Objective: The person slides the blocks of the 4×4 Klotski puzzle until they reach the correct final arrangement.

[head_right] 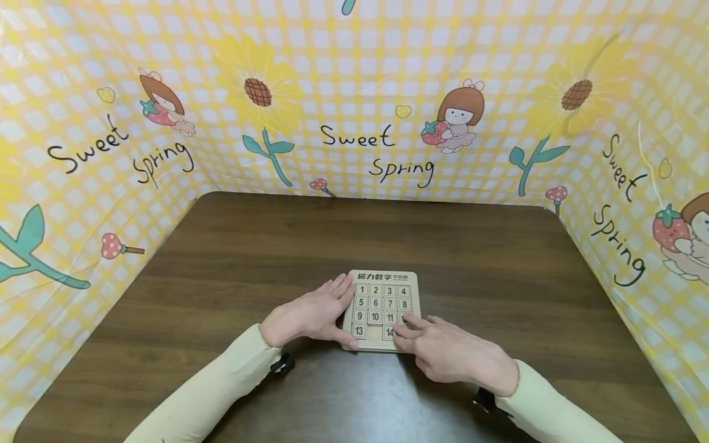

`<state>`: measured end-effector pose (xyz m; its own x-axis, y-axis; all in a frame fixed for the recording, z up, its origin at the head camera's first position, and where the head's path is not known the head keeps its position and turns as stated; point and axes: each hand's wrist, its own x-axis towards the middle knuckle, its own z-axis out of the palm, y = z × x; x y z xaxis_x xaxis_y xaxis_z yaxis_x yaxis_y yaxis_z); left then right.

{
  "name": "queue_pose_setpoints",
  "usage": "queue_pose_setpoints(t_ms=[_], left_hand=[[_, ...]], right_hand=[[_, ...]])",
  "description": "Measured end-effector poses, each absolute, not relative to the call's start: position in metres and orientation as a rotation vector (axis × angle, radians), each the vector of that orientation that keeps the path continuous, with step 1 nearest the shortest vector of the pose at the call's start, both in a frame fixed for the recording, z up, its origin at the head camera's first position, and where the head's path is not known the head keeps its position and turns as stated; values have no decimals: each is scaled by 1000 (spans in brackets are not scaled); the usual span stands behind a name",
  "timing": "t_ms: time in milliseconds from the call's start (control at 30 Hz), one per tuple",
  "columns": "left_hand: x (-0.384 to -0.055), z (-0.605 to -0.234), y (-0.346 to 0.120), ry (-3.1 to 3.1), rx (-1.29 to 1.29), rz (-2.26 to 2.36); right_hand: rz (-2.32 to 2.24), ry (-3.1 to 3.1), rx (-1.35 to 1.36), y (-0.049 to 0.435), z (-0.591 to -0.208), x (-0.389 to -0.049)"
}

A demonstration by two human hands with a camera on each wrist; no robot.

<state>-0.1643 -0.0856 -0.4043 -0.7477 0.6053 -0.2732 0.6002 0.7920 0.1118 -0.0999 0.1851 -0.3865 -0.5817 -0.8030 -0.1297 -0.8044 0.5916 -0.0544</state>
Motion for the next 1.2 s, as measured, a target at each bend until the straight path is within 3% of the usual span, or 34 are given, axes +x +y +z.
queue_pose_setpoints(t_ms=[733, 1200], left_hand=[[-165, -407, -90, 2702, 935, 39], [-164, -405, -87, 2690, 938, 14]], right_hand=[[29, 2700, -1500, 167, -402, -104], [-16, 2732, -1413, 184, -395, -100]])
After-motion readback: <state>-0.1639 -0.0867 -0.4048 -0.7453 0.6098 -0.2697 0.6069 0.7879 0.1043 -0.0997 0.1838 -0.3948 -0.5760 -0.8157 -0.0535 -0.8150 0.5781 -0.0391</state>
